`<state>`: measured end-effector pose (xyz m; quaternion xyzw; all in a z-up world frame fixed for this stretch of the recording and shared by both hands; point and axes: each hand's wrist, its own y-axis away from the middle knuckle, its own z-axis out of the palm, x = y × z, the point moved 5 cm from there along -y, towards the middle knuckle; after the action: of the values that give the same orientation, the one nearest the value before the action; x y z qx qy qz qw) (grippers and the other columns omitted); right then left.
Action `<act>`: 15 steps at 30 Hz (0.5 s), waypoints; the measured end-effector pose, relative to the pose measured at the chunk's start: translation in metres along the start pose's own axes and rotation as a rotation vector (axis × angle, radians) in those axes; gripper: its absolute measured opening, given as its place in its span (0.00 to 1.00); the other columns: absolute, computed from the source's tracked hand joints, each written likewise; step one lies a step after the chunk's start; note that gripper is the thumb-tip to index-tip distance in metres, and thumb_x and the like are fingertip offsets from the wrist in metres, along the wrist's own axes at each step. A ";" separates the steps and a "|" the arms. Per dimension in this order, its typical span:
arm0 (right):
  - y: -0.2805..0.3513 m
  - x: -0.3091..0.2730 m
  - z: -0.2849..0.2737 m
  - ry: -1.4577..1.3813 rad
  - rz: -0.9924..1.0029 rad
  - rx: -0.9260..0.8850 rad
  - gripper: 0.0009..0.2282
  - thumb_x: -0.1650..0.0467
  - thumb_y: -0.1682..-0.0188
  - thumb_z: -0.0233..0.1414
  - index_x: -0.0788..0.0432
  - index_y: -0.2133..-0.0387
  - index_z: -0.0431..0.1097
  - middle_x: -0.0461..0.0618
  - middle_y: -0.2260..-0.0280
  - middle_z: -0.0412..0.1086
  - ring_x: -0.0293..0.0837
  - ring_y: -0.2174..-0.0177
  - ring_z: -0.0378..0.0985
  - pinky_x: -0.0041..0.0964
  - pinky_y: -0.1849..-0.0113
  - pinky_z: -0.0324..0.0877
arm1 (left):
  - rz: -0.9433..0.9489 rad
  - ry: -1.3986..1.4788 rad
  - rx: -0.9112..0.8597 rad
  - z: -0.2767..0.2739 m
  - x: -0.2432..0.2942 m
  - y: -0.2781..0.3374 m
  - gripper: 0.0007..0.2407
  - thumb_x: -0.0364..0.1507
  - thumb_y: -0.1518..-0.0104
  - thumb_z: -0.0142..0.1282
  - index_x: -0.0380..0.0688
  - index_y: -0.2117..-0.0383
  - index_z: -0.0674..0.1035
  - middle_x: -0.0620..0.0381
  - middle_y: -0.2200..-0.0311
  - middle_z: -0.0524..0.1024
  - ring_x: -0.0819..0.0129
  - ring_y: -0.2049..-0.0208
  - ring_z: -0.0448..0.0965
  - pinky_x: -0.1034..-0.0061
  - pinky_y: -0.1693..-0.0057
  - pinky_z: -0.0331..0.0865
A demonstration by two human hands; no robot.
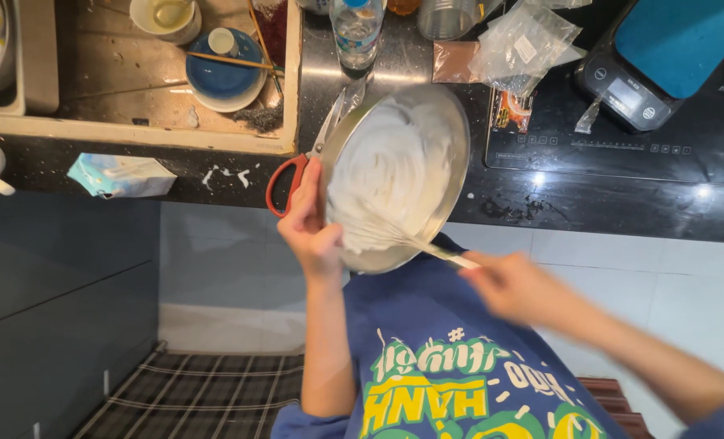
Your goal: Whisking a white cream-like mixture in a metal bowl.
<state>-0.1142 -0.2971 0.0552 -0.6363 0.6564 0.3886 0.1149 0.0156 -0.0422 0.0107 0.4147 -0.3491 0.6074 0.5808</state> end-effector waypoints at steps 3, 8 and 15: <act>-0.013 0.067 -0.040 -0.019 0.025 0.008 0.12 0.70 0.55 0.54 0.57 0.60 0.79 0.53 0.77 0.79 0.42 0.81 0.83 0.39 0.78 0.74 | -0.086 -0.014 -0.059 -0.013 0.002 -0.001 0.35 0.16 0.67 0.44 0.20 0.42 0.71 0.36 0.36 0.69 0.57 0.31 0.66 0.72 0.28 0.55; -0.011 -0.013 -0.025 0.035 0.193 0.043 0.10 0.65 0.47 0.53 0.56 0.59 0.76 0.58 0.83 0.72 0.48 0.86 0.74 0.45 0.78 0.67 | -0.060 -0.016 -0.069 0.000 -0.006 0.007 0.37 0.17 0.69 0.43 0.22 0.40 0.71 0.39 0.39 0.71 0.59 0.34 0.68 0.74 0.29 0.55; -0.015 0.007 -0.086 0.203 0.300 0.193 0.11 0.65 0.46 0.52 0.59 0.59 0.77 0.62 0.82 0.70 0.44 0.83 0.67 0.45 0.78 0.65 | -0.071 -0.014 -0.036 0.002 -0.010 0.006 0.37 0.17 0.69 0.43 0.22 0.40 0.72 0.40 0.41 0.73 0.60 0.35 0.70 0.73 0.29 0.56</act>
<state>-0.0721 -0.3568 0.1034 -0.5532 0.7863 0.2706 0.0492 0.0098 -0.0490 0.0030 0.4207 -0.3489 0.5770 0.6069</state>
